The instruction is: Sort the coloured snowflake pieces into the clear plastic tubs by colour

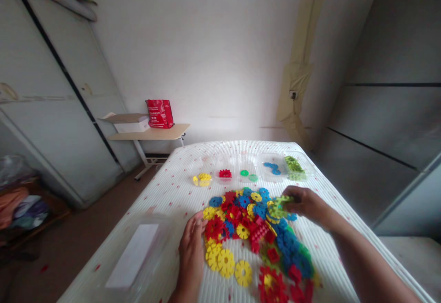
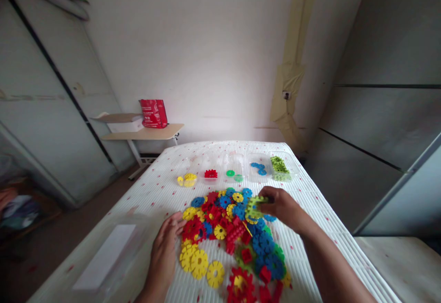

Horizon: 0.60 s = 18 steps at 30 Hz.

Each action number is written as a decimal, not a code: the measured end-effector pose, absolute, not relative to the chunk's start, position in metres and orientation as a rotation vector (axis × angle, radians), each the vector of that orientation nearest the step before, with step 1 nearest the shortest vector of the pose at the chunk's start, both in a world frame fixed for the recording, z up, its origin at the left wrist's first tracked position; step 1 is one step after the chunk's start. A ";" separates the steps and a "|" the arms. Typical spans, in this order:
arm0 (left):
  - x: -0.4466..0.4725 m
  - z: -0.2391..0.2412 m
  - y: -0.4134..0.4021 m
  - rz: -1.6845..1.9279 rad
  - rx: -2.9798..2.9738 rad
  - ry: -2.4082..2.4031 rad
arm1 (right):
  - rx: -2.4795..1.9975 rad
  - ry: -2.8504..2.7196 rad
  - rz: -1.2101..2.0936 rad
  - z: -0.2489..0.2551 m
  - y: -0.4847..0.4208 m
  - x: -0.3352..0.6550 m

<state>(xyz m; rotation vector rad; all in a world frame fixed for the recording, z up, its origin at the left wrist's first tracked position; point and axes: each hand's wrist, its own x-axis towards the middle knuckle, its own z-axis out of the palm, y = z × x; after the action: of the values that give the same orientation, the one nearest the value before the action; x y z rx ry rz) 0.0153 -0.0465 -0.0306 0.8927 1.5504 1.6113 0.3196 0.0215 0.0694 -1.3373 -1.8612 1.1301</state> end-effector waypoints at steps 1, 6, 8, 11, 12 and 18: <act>0.015 -0.031 -0.046 1.610 0.893 1.551 | -1.386 -1.839 1.114 0.069 0.027 0.335; 0.016 -0.028 -0.046 1.587 0.900 1.568 | -1.772 -1.877 0.893 0.050 0.046 0.393; 0.017 -0.028 -0.046 1.583 0.888 1.579 | -1.909 -1.960 0.698 0.040 0.052 0.398; 0.016 -0.028 -0.046 1.575 0.886 1.584 | -1.988 -1.977 0.458 0.031 0.056 0.396; 0.016 -0.029 -0.045 1.576 0.887 1.583 | -2.003 -1.954 0.404 0.030 0.057 0.395; 0.012 -0.036 -0.045 1.577 0.906 1.569 | -2.173 -1.872 0.160 0.034 0.048 0.389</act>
<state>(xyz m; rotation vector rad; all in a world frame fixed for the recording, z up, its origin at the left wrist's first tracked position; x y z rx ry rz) 0.0119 -0.0446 -0.0356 0.9063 1.5693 1.5773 0.3891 0.0480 0.0337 -2.1726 -1.8717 0.1600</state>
